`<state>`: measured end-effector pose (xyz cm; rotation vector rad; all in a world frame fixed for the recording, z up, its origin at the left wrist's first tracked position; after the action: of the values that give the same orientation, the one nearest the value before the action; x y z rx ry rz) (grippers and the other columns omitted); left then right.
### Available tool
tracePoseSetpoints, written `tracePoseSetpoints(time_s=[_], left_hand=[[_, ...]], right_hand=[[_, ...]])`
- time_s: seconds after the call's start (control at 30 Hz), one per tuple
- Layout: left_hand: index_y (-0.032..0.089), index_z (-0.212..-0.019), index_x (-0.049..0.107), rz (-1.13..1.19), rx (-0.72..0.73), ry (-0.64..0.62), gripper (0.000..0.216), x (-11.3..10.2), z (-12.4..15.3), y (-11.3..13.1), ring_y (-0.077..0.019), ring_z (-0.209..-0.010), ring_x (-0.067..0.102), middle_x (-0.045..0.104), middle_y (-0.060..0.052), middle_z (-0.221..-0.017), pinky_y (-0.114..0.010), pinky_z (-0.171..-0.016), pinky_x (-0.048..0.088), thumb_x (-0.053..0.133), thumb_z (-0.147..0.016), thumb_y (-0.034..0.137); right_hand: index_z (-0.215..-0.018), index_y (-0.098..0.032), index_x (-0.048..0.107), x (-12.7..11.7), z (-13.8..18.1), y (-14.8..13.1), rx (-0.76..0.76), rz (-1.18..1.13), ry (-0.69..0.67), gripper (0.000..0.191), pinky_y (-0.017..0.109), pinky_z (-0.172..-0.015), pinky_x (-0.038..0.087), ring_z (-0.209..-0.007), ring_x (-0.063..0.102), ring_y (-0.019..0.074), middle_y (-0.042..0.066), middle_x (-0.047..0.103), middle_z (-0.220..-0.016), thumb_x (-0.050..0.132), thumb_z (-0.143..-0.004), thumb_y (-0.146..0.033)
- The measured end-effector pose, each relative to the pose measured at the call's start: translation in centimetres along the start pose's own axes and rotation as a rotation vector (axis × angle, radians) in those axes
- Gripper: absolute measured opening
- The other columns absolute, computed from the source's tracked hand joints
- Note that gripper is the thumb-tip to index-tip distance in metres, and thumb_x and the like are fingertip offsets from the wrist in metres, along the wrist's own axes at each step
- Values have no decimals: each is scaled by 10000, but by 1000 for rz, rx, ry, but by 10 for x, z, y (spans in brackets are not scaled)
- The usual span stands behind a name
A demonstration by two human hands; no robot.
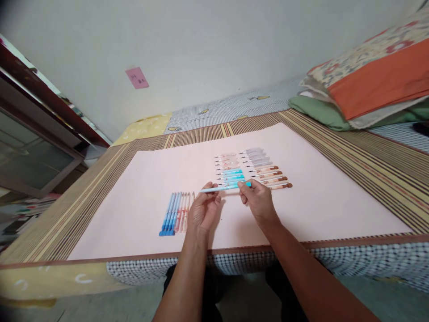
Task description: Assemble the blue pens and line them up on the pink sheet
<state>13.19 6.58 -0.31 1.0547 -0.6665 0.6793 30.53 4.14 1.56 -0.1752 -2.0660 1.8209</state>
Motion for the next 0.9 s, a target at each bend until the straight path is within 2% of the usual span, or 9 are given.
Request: tracePoseSetpoints(time_s=[0.13,0.2,0.27,0.4,0.73,0.8,0.9], left_hand=[[116,-862,718,84,28,-45,97,4,-1,2,-108,-717,646,704,-74,-845,-178,-627,503,668,-789,76],[108,-851,710,118,24,-21,40,0,-4,0,-93,-692,641,690,-61,-803,-153,-607,498,671,-844,101],[100,-811,693,143,16,31,81,-7,-7,-2,-89,-675,644,678,-53,-758,-141,-592,498,647,-874,79],[88,-787,684,152,31,34,152,-10,-9,0,-100,-713,672,699,-67,-787,-157,-643,533,593,-879,8],[116,-979,726,59,36,-73,228,2,-5,4,-154,-908,708,745,-112,-971,-227,-795,570,582,-832,18],[106,-964,722,61,33,-52,137,0,-5,2,-156,-866,710,740,-117,-956,-232,-766,577,618,-874,109],[101,-859,699,41,14,36,127,-9,-7,-4,-129,-691,687,710,-78,-792,-199,-616,559,674,-894,221]], right_hand=[[-629,-207,570,1,1,0,-8,18,12,360,259,-506,336,-484,429,101,-42,505,-488,728,-849,-443],[-638,-204,572,1,2,-1,-10,40,19,353,253,-510,340,-485,434,99,-44,507,-487,722,-852,-440],[-638,-201,571,1,4,-3,-15,74,30,352,247,-512,345,-483,437,95,-45,510,-482,719,-851,-438],[-628,-196,574,2,4,-5,-29,111,27,368,239,-489,341,-466,442,91,-41,516,-478,715,-846,-457],[-623,-180,607,2,1,7,10,66,27,397,232,-410,297,-413,412,73,-29,535,-522,721,-829,-499],[-623,-180,605,4,1,6,-6,82,22,393,230,-411,303,-412,413,72,-31,530,-520,717,-833,-493],[-649,-182,617,5,3,3,-35,118,19,373,226,-416,319,-419,422,73,-31,535,-528,710,-840,-488]])
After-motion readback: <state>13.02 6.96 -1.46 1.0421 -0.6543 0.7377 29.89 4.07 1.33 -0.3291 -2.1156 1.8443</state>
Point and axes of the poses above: each hand's wrist, its own z-axis away from the middle knuckle, its own x-axis out of the palm, y = z × x, the point moved 10 cm from there along -z, towards the middle knuckle
